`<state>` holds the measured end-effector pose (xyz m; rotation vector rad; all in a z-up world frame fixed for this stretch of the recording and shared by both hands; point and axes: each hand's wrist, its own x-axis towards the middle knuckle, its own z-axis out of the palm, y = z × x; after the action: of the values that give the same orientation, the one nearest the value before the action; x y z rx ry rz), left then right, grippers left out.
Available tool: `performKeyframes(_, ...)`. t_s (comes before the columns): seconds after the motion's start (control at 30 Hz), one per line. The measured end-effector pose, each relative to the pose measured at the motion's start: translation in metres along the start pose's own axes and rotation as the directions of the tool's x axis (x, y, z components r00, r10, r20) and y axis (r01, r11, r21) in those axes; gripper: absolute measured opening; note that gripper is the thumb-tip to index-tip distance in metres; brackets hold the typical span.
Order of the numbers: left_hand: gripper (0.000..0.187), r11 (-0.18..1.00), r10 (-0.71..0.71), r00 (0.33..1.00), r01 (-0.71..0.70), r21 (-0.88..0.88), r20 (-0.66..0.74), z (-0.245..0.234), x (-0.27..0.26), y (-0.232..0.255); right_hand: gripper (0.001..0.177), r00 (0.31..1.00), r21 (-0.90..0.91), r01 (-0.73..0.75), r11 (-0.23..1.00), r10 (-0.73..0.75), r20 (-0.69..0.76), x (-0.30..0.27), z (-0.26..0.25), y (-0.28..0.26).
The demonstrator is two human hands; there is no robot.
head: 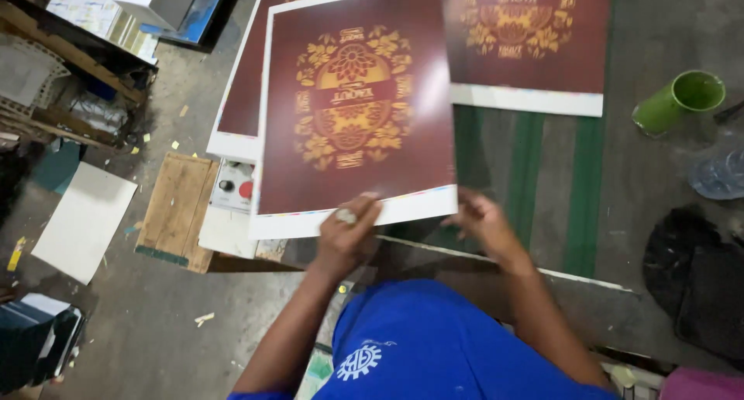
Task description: The person repeatedly picks up large printed sheets from a stack on a table and places them onto a separate pile. The sheets feature a maroon background with a gold decorative design. The person handles the sheets by hand, aligning them as they stack them.
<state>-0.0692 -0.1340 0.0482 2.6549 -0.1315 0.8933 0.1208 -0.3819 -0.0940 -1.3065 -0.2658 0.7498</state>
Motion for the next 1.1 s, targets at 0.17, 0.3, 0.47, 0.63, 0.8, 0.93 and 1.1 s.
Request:
performKeyframes(0.17,0.035,0.998,0.069,0.996,-0.069,-0.012,0.056,0.049,0.005,0.040,0.059,0.902,0.144,0.019,0.989,-0.079,0.425,-0.038,0.038,0.005)
performKeyframes(0.3,0.040,0.996,0.090,0.957,-0.082,-0.043,0.277,0.053,0.012,0.025,0.032,0.999,0.305,0.008,0.952,0.003,-0.037,-0.035,0.009,0.017)
performKeyframes(0.47,0.042,0.989,-0.017,0.964,-0.023,0.148,0.265,0.050,0.020,-0.080,0.025,0.869,0.213,0.308,0.927,-0.183,-0.461,-0.061,-0.061,0.011)
performKeyframes(0.63,0.083,0.956,-0.076,0.873,-0.073,0.283,0.482,0.011,0.058,-0.144,0.029,0.831,0.185,0.374,0.909,-0.240,-0.502,-0.108,-0.108,0.008)
performKeyframes(0.8,0.074,0.943,-0.083,0.779,-0.140,0.301,0.622,0.002,0.065,-0.165,0.032,0.789,0.126,0.378,0.917,-0.248,-0.562,-0.140,-0.124,0.021)
performKeyframes(0.93,0.056,0.969,-0.044,0.764,-0.123,0.212,0.644,0.001,0.062,-0.170,0.029,0.743,0.059,0.309,0.949,-0.202,-0.638,-0.153,-0.116,0.033)
performKeyframes(1.1,0.026,0.985,0.069,0.916,-0.126,0.121,0.395,-0.015,0.050,-0.167,0.030,0.732,0.053,0.258,0.965,-0.159,-0.662,-0.126,-0.101,0.061)
